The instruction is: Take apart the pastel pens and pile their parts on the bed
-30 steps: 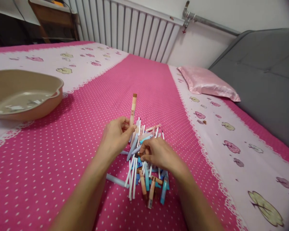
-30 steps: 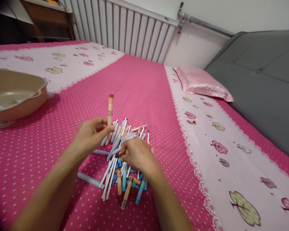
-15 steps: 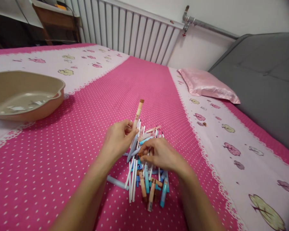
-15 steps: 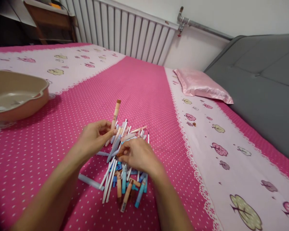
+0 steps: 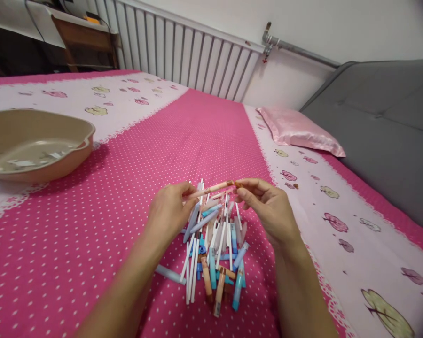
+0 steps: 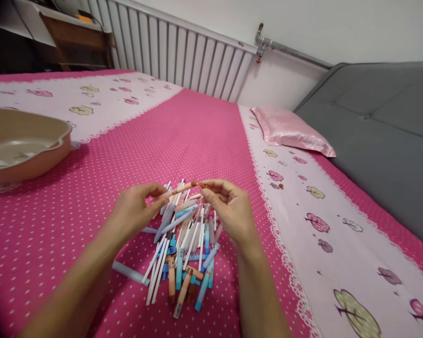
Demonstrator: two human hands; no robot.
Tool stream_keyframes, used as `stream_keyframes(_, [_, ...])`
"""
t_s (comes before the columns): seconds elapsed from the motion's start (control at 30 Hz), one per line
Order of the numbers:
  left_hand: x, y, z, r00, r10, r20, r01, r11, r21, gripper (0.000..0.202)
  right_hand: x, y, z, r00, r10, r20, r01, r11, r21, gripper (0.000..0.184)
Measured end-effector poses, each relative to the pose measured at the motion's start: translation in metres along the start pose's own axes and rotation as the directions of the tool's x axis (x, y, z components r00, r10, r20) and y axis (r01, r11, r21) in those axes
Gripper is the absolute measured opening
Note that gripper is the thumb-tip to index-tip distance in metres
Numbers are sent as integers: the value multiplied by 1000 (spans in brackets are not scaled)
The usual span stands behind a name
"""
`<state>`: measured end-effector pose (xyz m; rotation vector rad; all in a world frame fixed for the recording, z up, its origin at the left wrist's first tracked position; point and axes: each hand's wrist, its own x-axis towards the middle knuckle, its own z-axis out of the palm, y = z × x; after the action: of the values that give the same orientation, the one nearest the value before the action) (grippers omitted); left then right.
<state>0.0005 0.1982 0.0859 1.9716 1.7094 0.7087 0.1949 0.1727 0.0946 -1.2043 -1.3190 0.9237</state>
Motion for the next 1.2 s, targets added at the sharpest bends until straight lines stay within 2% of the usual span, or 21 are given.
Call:
stream_keyframes(0.17, [0, -2, 0, 1000, -2, -5, 2, 999, 39, 20, -1, -2, -1, 997, -75, -24, 74, 996, -49, 20])
stream_keyframes(0.43, [1, -1, -1, 999, -33, 6, 32, 999, 37, 21, -3, -6, -3, 995, -91, -51, 83, 986, -143, 21])
stream_keyframes(0.63, [0, -2, -2, 1000, -25, -16, 26, 998, 61, 21, -5, -6, -3, 994, -111, -17, 107, 979, -173, 19])
stream_keyframes(0.83, [0, -3, -2, 999, -11, -45, 15, 995, 101, 20, -4, -4, -3, 988, -153, 2, 148, 950, -274, 19])
stream_keyframes(1.2, [0, -3, -2, 998, 32, -59, -28, 997, 68, 22, -4, -2, -1, 991, -128, 44, 136, 946, -294, 25])
